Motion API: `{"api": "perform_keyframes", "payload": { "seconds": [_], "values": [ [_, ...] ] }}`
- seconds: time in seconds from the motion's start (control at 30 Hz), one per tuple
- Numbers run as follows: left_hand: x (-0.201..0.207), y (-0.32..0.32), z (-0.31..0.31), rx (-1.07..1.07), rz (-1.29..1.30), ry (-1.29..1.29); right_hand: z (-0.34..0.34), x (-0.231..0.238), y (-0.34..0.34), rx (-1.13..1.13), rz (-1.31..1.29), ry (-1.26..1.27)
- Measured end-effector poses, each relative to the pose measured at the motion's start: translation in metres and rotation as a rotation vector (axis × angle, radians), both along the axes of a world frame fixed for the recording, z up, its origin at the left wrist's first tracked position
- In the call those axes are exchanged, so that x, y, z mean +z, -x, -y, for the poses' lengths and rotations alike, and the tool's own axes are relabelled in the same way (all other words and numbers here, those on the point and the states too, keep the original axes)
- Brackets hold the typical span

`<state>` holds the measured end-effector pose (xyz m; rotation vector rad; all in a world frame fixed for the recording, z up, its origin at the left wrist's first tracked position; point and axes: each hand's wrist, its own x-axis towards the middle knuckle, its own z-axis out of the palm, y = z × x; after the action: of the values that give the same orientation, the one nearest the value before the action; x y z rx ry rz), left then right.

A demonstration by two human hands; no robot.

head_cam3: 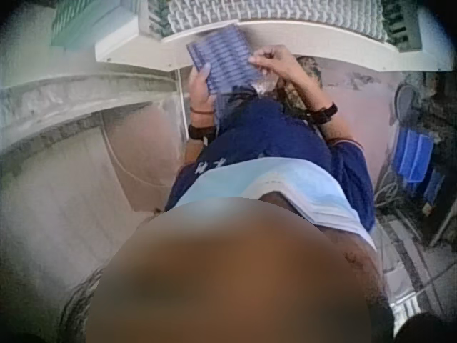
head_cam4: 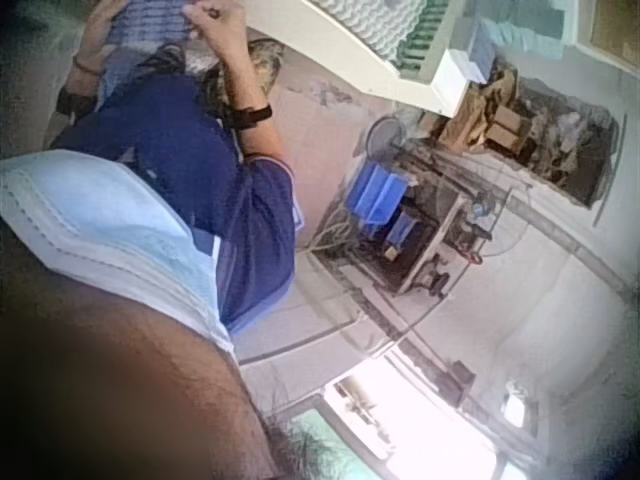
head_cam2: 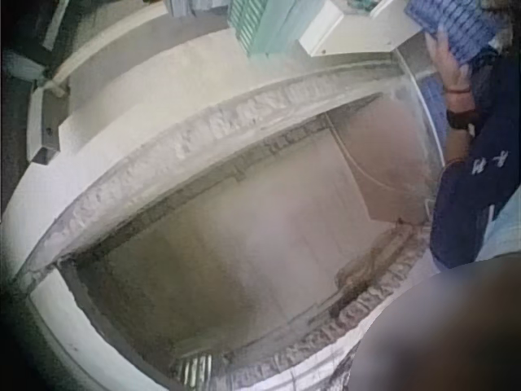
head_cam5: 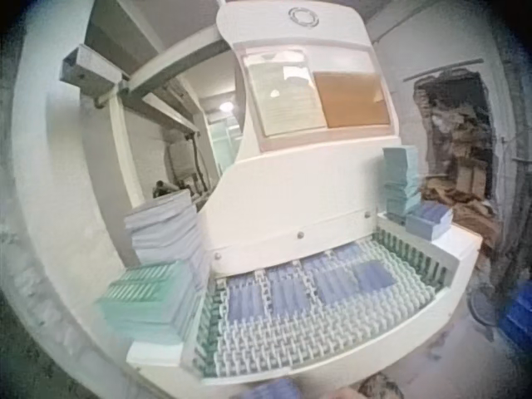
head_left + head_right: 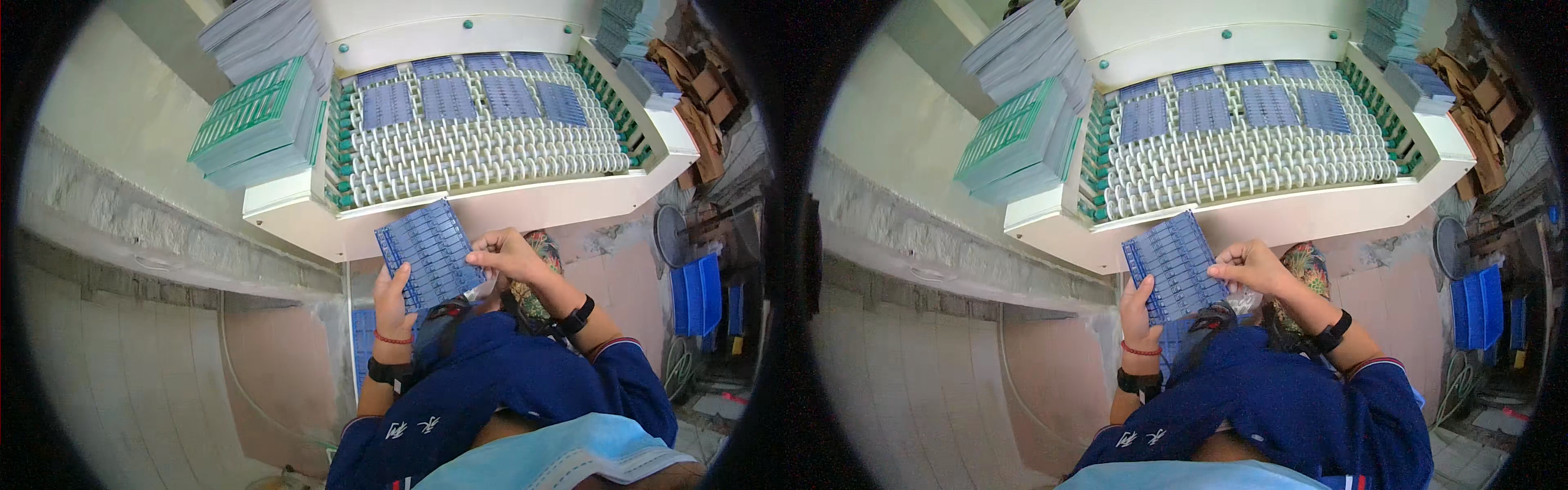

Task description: Manually loading small electronic circuit boards or components from shipping crates into a processing machine's loading rack.

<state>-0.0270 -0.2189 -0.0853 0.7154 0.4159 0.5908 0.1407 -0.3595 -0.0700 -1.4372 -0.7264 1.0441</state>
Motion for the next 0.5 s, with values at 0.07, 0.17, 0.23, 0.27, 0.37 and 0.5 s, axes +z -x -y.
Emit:
{"api": "perform_keyframes", "payload": {
  "seconds": [0.07, 0.17, 0.23, 0.27, 0.37, 0.5],
  "values": [
    [0.001, 0.000, 0.000, -0.010, 0.020, -0.008, 0.000, 0.004, -0.004, -0.011, -0.011, 0.062],
    [-0.004, 0.000, 0.000, -0.033, 0.008, 0.041, 0.000, -0.002, -0.004, 0.032, 0.034, 0.046],
    [-0.006, -0.002, -0.001, -0.044, 0.003, 0.051, 0.001, -0.002, -0.006, 0.044, 0.021, 0.077],
    [-0.007, -0.002, -0.001, -0.044, -0.002, 0.049, 0.002, -0.001, -0.007, 0.056, 0.013, 0.109],
    [-0.009, -0.001, -0.006, -0.041, -0.032, 0.033, 0.003, 0.009, -0.012, 0.070, 0.220, 0.095],
    [-0.007, 0.010, -0.015, 0.050, -0.045, 0.007, 0.007, 0.017, -0.041, -0.100, 0.056, 0.084]
  ]
}}
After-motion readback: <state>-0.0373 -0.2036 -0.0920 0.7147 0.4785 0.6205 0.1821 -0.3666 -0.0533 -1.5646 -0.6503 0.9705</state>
